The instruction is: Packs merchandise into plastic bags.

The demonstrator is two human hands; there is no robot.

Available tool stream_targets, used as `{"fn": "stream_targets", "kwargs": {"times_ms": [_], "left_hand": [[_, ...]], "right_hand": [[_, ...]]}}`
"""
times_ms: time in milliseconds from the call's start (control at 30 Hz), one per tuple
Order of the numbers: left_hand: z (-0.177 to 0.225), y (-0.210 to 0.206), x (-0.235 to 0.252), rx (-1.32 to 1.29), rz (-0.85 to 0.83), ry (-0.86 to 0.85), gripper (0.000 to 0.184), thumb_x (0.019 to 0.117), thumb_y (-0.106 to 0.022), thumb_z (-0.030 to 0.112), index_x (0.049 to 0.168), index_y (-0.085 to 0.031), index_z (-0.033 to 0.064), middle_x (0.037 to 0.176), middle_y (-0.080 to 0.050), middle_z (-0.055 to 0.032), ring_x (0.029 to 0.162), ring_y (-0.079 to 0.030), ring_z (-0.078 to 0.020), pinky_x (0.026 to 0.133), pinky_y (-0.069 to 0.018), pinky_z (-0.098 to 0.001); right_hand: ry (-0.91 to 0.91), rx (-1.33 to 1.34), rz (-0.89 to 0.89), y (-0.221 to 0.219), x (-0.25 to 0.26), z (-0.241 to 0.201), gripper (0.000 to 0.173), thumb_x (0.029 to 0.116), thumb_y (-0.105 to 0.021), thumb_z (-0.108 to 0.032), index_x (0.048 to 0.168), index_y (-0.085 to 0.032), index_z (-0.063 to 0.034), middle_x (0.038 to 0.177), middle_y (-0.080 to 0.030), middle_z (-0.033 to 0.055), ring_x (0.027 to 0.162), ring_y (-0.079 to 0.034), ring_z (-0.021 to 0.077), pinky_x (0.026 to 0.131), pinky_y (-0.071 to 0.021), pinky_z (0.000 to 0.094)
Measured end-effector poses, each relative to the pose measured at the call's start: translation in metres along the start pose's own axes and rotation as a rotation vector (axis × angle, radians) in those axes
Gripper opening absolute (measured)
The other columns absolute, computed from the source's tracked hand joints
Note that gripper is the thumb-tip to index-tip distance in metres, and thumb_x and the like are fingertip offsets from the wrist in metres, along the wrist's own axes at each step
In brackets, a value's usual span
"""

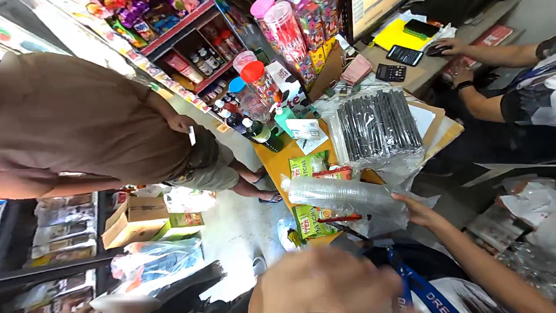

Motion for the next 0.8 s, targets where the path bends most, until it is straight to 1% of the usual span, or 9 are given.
{"fn": "stream_targets", "kwargs": {"times_ms": [100, 167, 233, 300, 333, 400, 500, 633, 800], "left_hand": [[-0.104, -0.015, -0.037, 0.088, 0.212, 0.347, 0.026, 0.1082, -0.047, 0.03, 0.111, -0.068, 0.0146, 0.106, -0.072, 0.0018, 0.098, -0.069, -0.0063, 0.085, -0.0582, -0.0272], [-0.181, -0.033, -0.084, 0.176, 0.119, 0.757, 0.039, 0.105, -0.053, 0.024, 0.136, -0.058, 0.0001, 0.128, -0.065, -0.0188, 0.114, -0.065, -0.0263, 0.095, -0.0547, -0.0429], [-0.245, -0.055, -0.15, 0.184, -0.05, 1.225, 0.066, 0.1008, -0.065, 0.034, 0.151, -0.043, -0.0039, 0.148, -0.045, -0.0338, 0.135, -0.047, -0.0492, 0.11, -0.0397, -0.0625], [-0.281, -0.075, -0.219, 0.142, -0.109, 1.488, 0.082, 0.0958, -0.069, 0.045, 0.153, -0.038, -0.0063, 0.151, -0.038, -0.0394, 0.141, -0.037, -0.0555, 0.116, -0.0302, -0.0672], [-0.289, -0.085, -0.245, 0.094, -0.096, 1.566, 0.084, 0.0961, -0.067, 0.048, 0.153, -0.038, -0.0059, 0.151, -0.04, -0.0376, 0.141, -0.039, -0.0525, 0.116, -0.0327, -0.0645], [-0.288, -0.1, -0.271, -0.074, -0.018, 1.655, 0.076, 0.1018, -0.057, 0.051, 0.152, -0.04, -0.0041, 0.144, -0.051, -0.0317, 0.133, -0.052, -0.0419, 0.111, -0.0431, -0.056], [-0.27, -0.106, -0.271, -0.128, 0.11, 1.632, 0.057, 0.1064, -0.052, 0.042, 0.135, -0.054, -0.0059, 0.123, -0.064, -0.0251, 0.11, -0.065, -0.0288, 0.098, -0.0521, -0.046], [-0.246, -0.102, -0.26, -0.106, 0.255, 1.53, 0.041, 0.1071, -0.053, 0.033, 0.105, -0.062, -0.0067, 0.093, -0.063, -0.0128, 0.085, -0.06, -0.0147, 0.083, -0.0518, -0.0362], [-0.203, -0.097, -0.242, -0.271, 0.362, 1.484, 0.033, 0.1082, -0.051, 0.025, 0.089, -0.064, 0.0013, 0.074, -0.064, 0.0009, 0.068, -0.063, -0.006, 0.07, -0.0562, -0.0285]], "right_hand": [[0.024, -0.041, -0.012, 0.001, 0.002, 0.002, 0.043, 0.1037, -0.056, -0.029, 0.139, -0.047, -0.0046, 0.111, -0.067, 0.0089, 0.097, -0.067, 0.0149, 0.084, -0.059, 0.0365], [0.038, -0.072, -0.036, 0.003, -0.001, 0.003, 0.046, 0.1038, -0.056, -0.03, 0.141, -0.045, -0.0049, 0.113, -0.067, 0.0087, 0.099, -0.068, 0.0143, 0.086, -0.0593, 0.036], [0.035, -0.075, -0.044, 0.004, -0.002, 0.004, 0.048, 0.1038, -0.057, -0.029, 0.143, -0.044, -0.0045, 0.116, -0.066, 0.0095, 0.101, -0.067, 0.0145, 0.088, -0.0588, 0.0359], [0.027, -0.065, -0.048, 0.005, 0.0, 0.007, 0.05, 0.1025, -0.058, -0.029, 0.143, -0.042, -0.0046, 0.117, -0.065, 0.0097, 0.102, -0.067, 0.0147, 0.089, -0.0584, 0.0358], [0.021, -0.053, -0.045, 0.006, 0.002, 0.008, 0.052, 0.1018, -0.059, -0.029, 0.144, -0.042, -0.0047, 0.118, -0.065, 0.0104, 0.103, -0.066, 0.0154, 0.089, -0.0582, 0.0365], [0.013, -0.042, -0.041, 0.007, 0.003, 0.008, 0.055, 0.1008, -0.061, -0.029, 0.146, -0.041, -0.0052, 0.12, -0.065, 0.0115, 0.105, -0.066, 0.0168, 0.091, -0.058, 0.0374], [-0.005, -0.051, -0.042, 0.01, 0.006, 0.008, 0.054, 0.1015, -0.06, -0.028, 0.147, -0.039, -0.0057, 0.121, -0.065, 0.0107, 0.105, -0.066, 0.0164, 0.091, -0.0578, 0.0366], [-0.04, -0.053, -0.07, 0.021, 0.011, 0.009, 0.053, 0.1015, -0.059, -0.029, 0.147, -0.04, -0.0082, 0.119, -0.065, 0.0088, 0.104, -0.066, 0.0155, 0.09, -0.058, 0.0358], [-0.049, -0.047, -0.125, 0.036, 0.007, 0.007, 0.042, 0.1019, -0.055, -0.03, 0.139, -0.046, -0.0119, 0.113, -0.067, 0.0046, 0.101, -0.068, 0.0133, 0.087, -0.0592, 0.0347]]}}
Point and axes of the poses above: each hand's wrist, its own x-axis towards the middle knuckle, its own y-axis out of the back of the hand, z = x × y, the point moved 3 cm from there along x, towards the middle knuckle
